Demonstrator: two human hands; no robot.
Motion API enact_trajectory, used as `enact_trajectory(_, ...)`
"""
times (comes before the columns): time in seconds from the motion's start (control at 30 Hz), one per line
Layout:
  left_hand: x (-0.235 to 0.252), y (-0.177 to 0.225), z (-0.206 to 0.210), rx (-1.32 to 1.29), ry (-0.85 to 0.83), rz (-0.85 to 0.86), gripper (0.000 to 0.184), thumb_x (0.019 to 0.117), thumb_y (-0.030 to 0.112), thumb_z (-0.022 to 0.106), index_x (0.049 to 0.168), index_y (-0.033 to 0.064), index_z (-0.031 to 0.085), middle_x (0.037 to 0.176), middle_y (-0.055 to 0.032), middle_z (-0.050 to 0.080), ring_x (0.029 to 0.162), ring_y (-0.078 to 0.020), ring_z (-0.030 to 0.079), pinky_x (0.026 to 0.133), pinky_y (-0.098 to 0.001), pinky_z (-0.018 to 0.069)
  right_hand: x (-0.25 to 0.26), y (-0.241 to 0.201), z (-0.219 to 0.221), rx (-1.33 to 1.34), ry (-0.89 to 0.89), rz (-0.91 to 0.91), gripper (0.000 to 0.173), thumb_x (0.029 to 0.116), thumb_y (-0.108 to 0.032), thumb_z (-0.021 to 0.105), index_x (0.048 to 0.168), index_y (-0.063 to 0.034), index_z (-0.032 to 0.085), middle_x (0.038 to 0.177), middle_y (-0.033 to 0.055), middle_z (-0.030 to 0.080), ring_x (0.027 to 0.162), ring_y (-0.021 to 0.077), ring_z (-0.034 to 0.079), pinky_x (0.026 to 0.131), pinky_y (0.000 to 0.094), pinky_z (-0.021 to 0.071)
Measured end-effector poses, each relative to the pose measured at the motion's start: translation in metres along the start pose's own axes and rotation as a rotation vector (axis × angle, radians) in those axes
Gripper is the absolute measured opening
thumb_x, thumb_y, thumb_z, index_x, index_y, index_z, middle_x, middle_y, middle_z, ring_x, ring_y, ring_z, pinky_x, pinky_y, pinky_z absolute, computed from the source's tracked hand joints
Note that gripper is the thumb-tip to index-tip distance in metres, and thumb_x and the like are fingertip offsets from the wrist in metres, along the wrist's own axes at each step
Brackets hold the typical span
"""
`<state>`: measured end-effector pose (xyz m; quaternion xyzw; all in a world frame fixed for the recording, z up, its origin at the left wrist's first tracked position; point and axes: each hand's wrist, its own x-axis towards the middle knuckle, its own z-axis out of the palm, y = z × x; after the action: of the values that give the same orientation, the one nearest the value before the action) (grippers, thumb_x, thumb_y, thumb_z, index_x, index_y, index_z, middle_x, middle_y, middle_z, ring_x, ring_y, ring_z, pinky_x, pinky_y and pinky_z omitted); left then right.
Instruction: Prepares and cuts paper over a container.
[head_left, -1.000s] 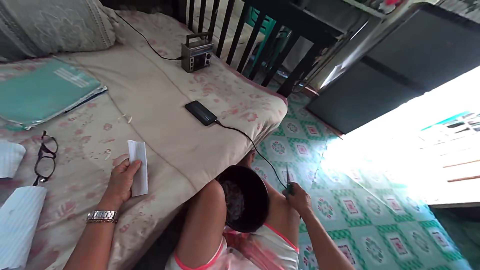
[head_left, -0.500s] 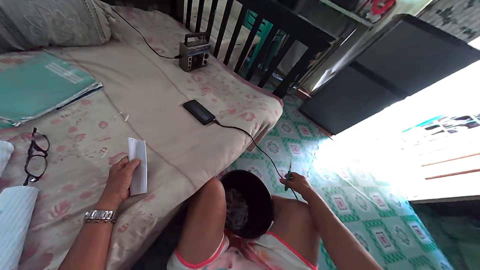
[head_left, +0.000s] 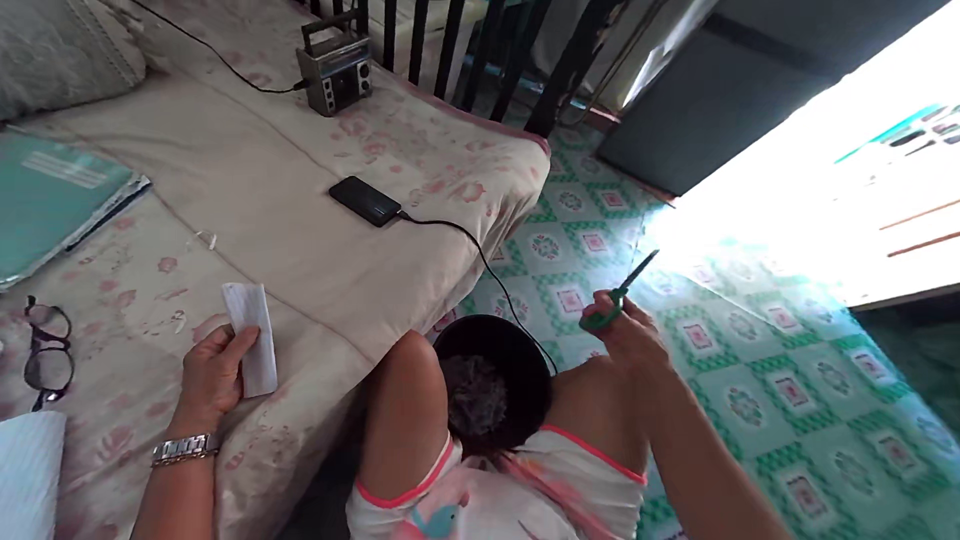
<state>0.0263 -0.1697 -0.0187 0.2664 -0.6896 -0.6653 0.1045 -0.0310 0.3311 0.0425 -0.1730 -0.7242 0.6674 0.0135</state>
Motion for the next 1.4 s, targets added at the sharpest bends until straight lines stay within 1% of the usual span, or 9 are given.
enact_trajectory(0.13,-0.006,0.005,0.003,0.300,0.008,0.046,0.015,0.1052,0.010,0.053,0.111,-0.0021,0.059,0.085,0.0032,0.060,0.073,0.0040,0.060,0.072,-0.0166,0.0525,-0.051,0.039,0.016,-0.255,-0.211,-0.016,0.030,0.0943,-0.005,0.062,0.122,0.0051,0.055,0.090,0.0031,0.068,0.078,0.0073,0.066,0.076,0.0274,0.0576)
enact_trajectory(0.27,-0.054,0.027,0.006,0.609,0.169,0.244,0.035,0.1071,0.012,0.047,0.118,-0.0203,0.055,0.104,-0.0325,0.062,0.092,-0.0257,0.060,0.088,-0.0414,0.0487,-0.077,0.080,0.040,-0.585,-0.454,0.034,0.043,0.0931,-0.009,0.070,0.129,0.0098,0.056,0.104,0.0213,0.071,0.092,0.0279,0.071,0.087,0.0455,0.0569)
enact_trajectory(0.37,-0.097,0.019,0.020,0.434,0.457,0.409,0.035,0.1068,0.011,0.044,0.112,-0.0239,0.048,0.094,-0.0131,0.054,0.085,0.0020,0.051,0.080,-0.0164,0.0452,-0.090,0.093,0.065,-0.762,-0.657,0.148,0.052,0.0958,-0.017,0.070,0.140,0.0046,0.052,0.116,0.0256,0.069,0.106,0.0395,0.068,0.096,0.0552,0.0526)
enact_trajectory(0.43,-0.113,0.003,0.033,0.298,0.598,0.483,0.036,0.1065,0.008,0.042,0.118,-0.0264,0.044,0.096,-0.0084,0.054,0.086,0.0094,0.052,0.081,-0.0119,0.0467,-0.090,0.099,0.084,-0.918,-0.781,0.239,0.057,0.0984,-0.021,0.067,0.148,-0.0015,0.047,0.128,0.0286,0.063,0.118,0.0451,0.062,0.103,0.0585,0.0472)
enact_trajectory(0.6,-0.097,-0.016,0.044,0.377,0.718,0.519,0.032,0.1075,0.008,0.040,0.104,-0.0230,0.049,0.087,-0.0089,0.051,0.082,0.0073,0.049,0.079,-0.0110,0.0432,-0.074,0.114,0.106,-1.030,-1.002,0.370,0.056,0.1026,-0.031,0.061,0.148,-0.0015,0.046,0.127,0.0293,0.063,0.120,0.0449,0.061,0.104,0.0592,0.0457)
enact_trajectory(0.77,-0.070,-0.005,0.043,0.447,0.693,0.386,0.032,0.1078,0.009,0.041,0.109,-0.0217,0.050,0.091,-0.0100,0.053,0.085,0.0067,0.049,0.080,-0.0107,0.0410,-0.072,0.109,0.118,-0.963,-1.088,0.426,0.051,0.1043,-0.030,0.058,0.145,-0.0006,0.048,0.122,0.0288,0.065,0.117,0.0445,0.063,0.102,0.0593,0.0467)
enact_trajectory(1.03,-0.066,-0.005,0.042,0.515,0.668,0.351,0.032,0.1074,0.007,0.040,0.111,-0.0235,0.050,0.095,-0.0124,0.055,0.089,0.0072,0.050,0.084,-0.0098,0.0417,-0.069,0.116,0.125,-0.838,-1.055,0.435,0.052,0.1024,-0.031,0.061,0.144,-0.0022,0.049,0.116,0.0256,0.068,0.109,0.0422,0.066,0.097,0.0583,0.0491)
enact_trajectory(1.23,-0.067,-0.001,0.043,0.432,0.651,0.332,0.028,0.1038,0.005,0.042,0.110,-0.0211,0.051,0.094,-0.0093,0.054,0.087,0.0072,0.052,0.083,-0.0116,0.0442,-0.064,0.101,0.126,-0.679,-0.935,0.329,0.050,0.1005,-0.014,0.060,0.148,-0.0025,0.047,0.118,0.0247,0.068,0.109,0.0397,0.067,0.098,0.0553,0.0496)
enact_trajectory(1.4,-0.055,0.014,0.041,0.062,0.605,0.345,0.012,0.0958,-0.001,0.042,0.099,0.0007,0.053,0.084,0.0071,0.054,0.076,0.0032,0.058,0.074,-0.0181,0.0522,-0.076,0.106,0.117,-0.309,-0.779,0.272,0.044,0.0945,-0.019,0.072,0.127,0.0076,0.059,0.100,0.0179,0.071,0.084,0.0221,0.070,0.082,0.0387,0.0576)
